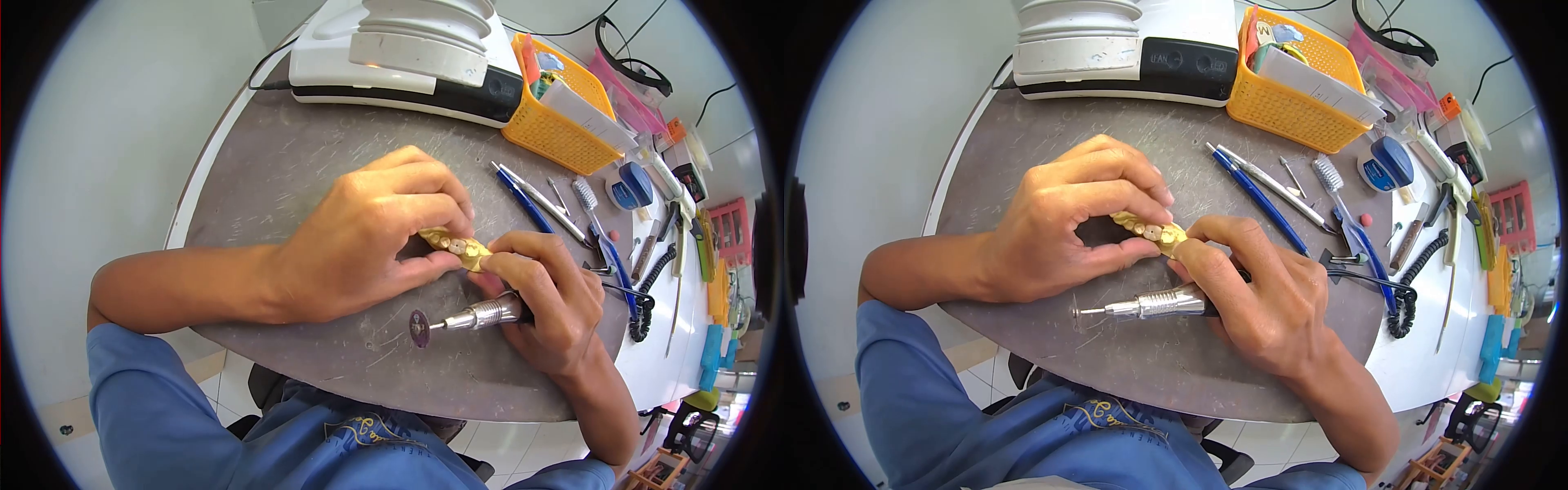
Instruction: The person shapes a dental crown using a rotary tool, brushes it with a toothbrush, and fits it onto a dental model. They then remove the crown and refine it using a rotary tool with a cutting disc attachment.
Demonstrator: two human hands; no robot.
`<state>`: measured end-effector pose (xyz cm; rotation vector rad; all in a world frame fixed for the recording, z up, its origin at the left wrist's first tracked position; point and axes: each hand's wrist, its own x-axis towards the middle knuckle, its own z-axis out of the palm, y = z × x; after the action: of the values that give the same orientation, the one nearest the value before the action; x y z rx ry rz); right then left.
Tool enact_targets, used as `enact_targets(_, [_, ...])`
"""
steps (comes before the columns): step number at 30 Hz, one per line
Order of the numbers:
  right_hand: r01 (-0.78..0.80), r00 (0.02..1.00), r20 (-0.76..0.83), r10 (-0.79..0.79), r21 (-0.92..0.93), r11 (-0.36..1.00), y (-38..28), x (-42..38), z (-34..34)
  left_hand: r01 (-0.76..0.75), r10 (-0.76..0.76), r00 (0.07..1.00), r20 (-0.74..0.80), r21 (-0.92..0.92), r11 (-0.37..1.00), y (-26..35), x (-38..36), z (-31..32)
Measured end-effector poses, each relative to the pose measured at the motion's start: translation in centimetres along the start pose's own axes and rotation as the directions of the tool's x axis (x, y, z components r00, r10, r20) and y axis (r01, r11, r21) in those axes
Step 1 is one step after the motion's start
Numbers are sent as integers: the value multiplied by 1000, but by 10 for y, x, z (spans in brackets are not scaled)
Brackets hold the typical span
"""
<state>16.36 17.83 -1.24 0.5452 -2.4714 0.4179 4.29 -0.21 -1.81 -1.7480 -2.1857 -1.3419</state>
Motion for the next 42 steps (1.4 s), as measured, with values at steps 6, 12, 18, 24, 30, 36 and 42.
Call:
enact_targets(6, [-15,1000,10,15,7,1000,1,-1,0,55,-50,997,53,-105,993,-3,-1,-1])
enact_targets(12, [-21,1000,12,21,1,1000,0,0,-1,7,-1,998,59,-95,995,-5,1,0])
enact_targets(18, [-15,1000,-11,15,13,1000,2,-1,2,9,-3,997,72,-83,996,-6,0,1])
enact_targets(24, [-18,1000,1,18,3,1000,1,-1,1,16,-12,998,60,-64,998,-3,0,-3])
enact_targets(30, [-19,1000,-6,20,13,1000,2,-1,3,-9,15,998,62,-98,995,-7,-1,-4])
enact_targets(36, [-22,1000,-14,22,12,1000,2,-2,4,-9,19,996,86,-116,993,-8,0,-5])
enact_targets(42, [-20,1000,14,20,13,1000,2,-1,1,39,-29,994,102,-93,995,-4,0,-6])
